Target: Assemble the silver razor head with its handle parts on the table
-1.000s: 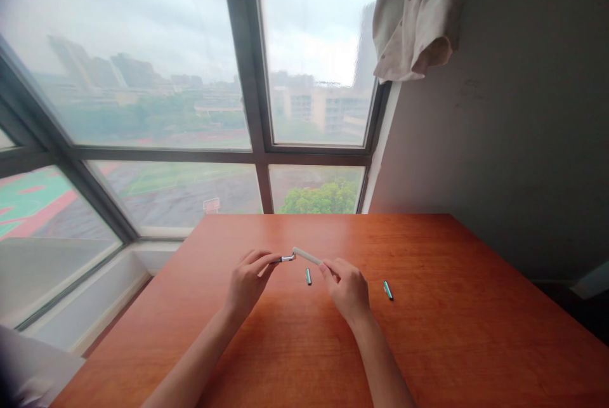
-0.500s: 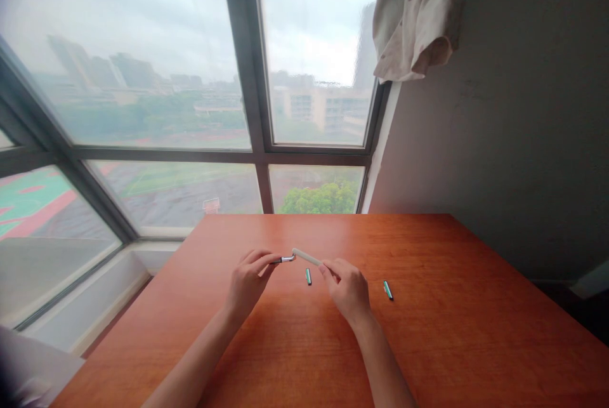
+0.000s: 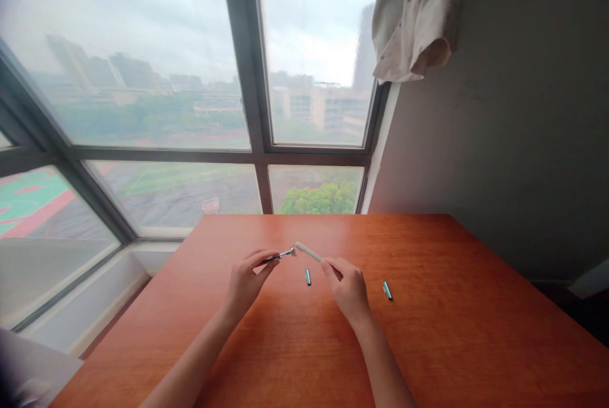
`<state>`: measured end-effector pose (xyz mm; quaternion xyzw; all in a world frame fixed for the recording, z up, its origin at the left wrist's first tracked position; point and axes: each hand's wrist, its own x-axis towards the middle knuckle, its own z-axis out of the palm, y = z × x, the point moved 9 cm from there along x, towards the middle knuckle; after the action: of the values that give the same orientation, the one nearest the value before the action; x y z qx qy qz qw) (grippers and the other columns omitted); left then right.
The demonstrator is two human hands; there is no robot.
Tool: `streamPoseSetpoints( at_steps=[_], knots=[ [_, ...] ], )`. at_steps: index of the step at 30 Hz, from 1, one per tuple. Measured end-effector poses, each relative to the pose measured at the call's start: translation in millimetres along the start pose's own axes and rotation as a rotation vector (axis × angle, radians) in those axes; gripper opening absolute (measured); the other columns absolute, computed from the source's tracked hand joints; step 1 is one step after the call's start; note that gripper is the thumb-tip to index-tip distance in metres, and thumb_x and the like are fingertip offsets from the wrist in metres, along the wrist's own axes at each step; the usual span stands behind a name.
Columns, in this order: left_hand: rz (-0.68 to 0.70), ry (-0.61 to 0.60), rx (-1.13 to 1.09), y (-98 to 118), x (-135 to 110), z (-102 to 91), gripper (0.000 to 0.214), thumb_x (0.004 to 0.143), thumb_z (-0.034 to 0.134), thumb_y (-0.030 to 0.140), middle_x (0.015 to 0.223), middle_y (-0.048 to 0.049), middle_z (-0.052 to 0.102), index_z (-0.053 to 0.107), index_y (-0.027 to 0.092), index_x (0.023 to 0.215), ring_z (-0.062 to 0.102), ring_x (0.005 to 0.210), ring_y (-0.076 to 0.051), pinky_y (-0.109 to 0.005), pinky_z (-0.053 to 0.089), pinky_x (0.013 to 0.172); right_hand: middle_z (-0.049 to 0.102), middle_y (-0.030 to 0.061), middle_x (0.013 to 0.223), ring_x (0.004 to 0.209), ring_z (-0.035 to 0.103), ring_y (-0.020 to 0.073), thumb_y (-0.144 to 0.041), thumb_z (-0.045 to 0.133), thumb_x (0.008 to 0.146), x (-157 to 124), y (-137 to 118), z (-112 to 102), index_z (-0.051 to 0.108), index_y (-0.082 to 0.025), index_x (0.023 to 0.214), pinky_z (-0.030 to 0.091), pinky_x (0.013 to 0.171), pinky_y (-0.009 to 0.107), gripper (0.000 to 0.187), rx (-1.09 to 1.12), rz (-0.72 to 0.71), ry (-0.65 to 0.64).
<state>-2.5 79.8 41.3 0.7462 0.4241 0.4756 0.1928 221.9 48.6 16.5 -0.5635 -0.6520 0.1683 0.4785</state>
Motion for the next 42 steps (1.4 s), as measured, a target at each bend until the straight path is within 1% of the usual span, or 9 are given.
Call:
streamPoseSetpoints(
  at_steps=[4, 6, 10, 17, 20, 25, 32, 36, 42],
  knots=[
    [-0.140, -0.052, -0.200, -12.1, -1.5, 9.1, 0.017, 0.083, 0.059, 0.027, 0.089, -0.0053, 0.071, 0.070, 0.020, 0.094, 0.067, 0.082, -0.019, -0.027, 0.053, 0.073, 0.066, 0.0035, 0.069, 0.064, 0.058, 0.0165, -0.043, 0.048, 0.089, -0.4, -4.0, 9.4, 0.071, -0.017, 0.082, 0.042, 0.057, 0.022, 0.036, 0.114, 0.011, -0.084],
    [-0.178, -0.054, -0.232, -14.0, -2.6, 10.3, 0.017, 0.082, 0.060, 0.028, 0.089, -0.0055, 0.072, 0.071, 0.020, 0.093, 0.067, 0.082, -0.020, -0.027, 0.053, 0.073, 0.065, 0.0033, 0.068, 0.064, 0.057, 0.0164, -0.044, 0.048, 0.089, -0.2, -2.8, 7.4, 0.071, -0.016, 0.082, 0.041, 0.057, 0.023, 0.037, 0.113, 0.021, -0.065],
    [-0.211, -0.055, -0.257, -13.2, -3.4, 9.9, 0.018, 0.082, 0.061, 0.030, 0.090, -0.0058, 0.071, 0.071, 0.019, 0.092, 0.065, 0.081, -0.019, -0.026, 0.051, 0.071, 0.065, 0.0040, 0.068, 0.065, 0.058, 0.0174, -0.046, 0.048, 0.088, 0.3, -1.2, -0.9, 0.071, -0.016, 0.082, 0.041, 0.058, 0.023, 0.039, 0.089, 0.025, -0.002],
    [-0.275, -0.055, -0.309, -22.9, -3.9, 13.1, 0.022, 0.082, 0.061, 0.033, 0.093, -0.0061, 0.072, 0.071, 0.020, 0.097, 0.066, 0.087, -0.021, -0.029, 0.051, 0.076, 0.064, 0.0036, 0.069, 0.064, 0.056, 0.0166, -0.042, 0.049, 0.089, -0.2, -7.1, 0.9, 0.071, -0.017, 0.083, 0.040, 0.057, 0.023, 0.034, 0.099, -0.010, -0.040],
    [-0.287, -0.061, -0.323, -26.5, -4.9, 15.1, 0.023, 0.081, 0.061, 0.033, 0.095, -0.0061, 0.073, 0.071, 0.020, 0.097, 0.066, 0.090, -0.022, -0.030, 0.051, 0.079, 0.065, 0.0040, 0.071, 0.066, 0.057, 0.0170, -0.039, 0.050, 0.089, -0.1, -6.0, 1.0, 0.071, -0.017, 0.086, 0.041, 0.059, 0.024, 0.031, 0.072, -0.032, -0.036],
    [-0.286, -0.058, -0.326, -25.9, -5.2, 15.3, 0.022, 0.082, 0.061, 0.032, 0.096, -0.0056, 0.073, 0.071, 0.020, 0.097, 0.066, 0.091, -0.022, -0.029, 0.051, 0.080, 0.067, 0.0054, 0.076, 0.070, 0.060, 0.0181, -0.038, 0.051, 0.089, 0.0, -1.5, -2.2, 0.071, -0.018, 0.086, 0.043, 0.062, 0.025, 0.029, 0.064, -0.030, -0.002],
    [-0.282, -0.051, -0.302, -25.7, -4.0, 13.6, 0.023, 0.081, 0.061, 0.034, 0.097, -0.0056, 0.073, 0.071, 0.021, 0.098, 0.066, 0.091, -0.022, -0.029, 0.051, 0.080, 0.067, 0.0055, 0.076, 0.071, 0.061, 0.0181, -0.039, 0.050, 0.089, -0.1, -4.5, 0.7, 0.072, -0.018, 0.086, 0.044, 0.062, 0.025, 0.030, 0.078, -0.040, -0.050],
    [-0.269, -0.046, -0.281, -26.0, -3.8, 12.9, 0.023, 0.081, 0.062, 0.034, 0.095, -0.0061, 0.073, 0.072, 0.020, 0.096, 0.067, 0.088, -0.022, -0.030, 0.052, 0.077, 0.068, 0.0058, 0.078, 0.072, 0.061, 0.0183, -0.039, 0.050, 0.089, 0.4, -3.6, 1.6, 0.072, -0.018, 0.088, 0.045, 0.061, 0.024, 0.030, 0.077, -0.038, -0.052],
    [-0.270, -0.049, -0.274, -26.6, -4.1, 13.5, 0.023, 0.082, 0.060, 0.034, 0.096, -0.0063, 0.072, 0.071, 0.020, 0.097, 0.066, 0.090, -0.022, -0.031, 0.052, 0.079, 0.069, 0.0058, 0.078, 0.072, 0.061, 0.0185, -0.039, 0.050, 0.089, 0.2, -2.2, 2.7, 0.073, -0.018, 0.088, 0.044, 0.061, 0.024, 0.032, 0.064, -0.038, -0.064]
  ],
)
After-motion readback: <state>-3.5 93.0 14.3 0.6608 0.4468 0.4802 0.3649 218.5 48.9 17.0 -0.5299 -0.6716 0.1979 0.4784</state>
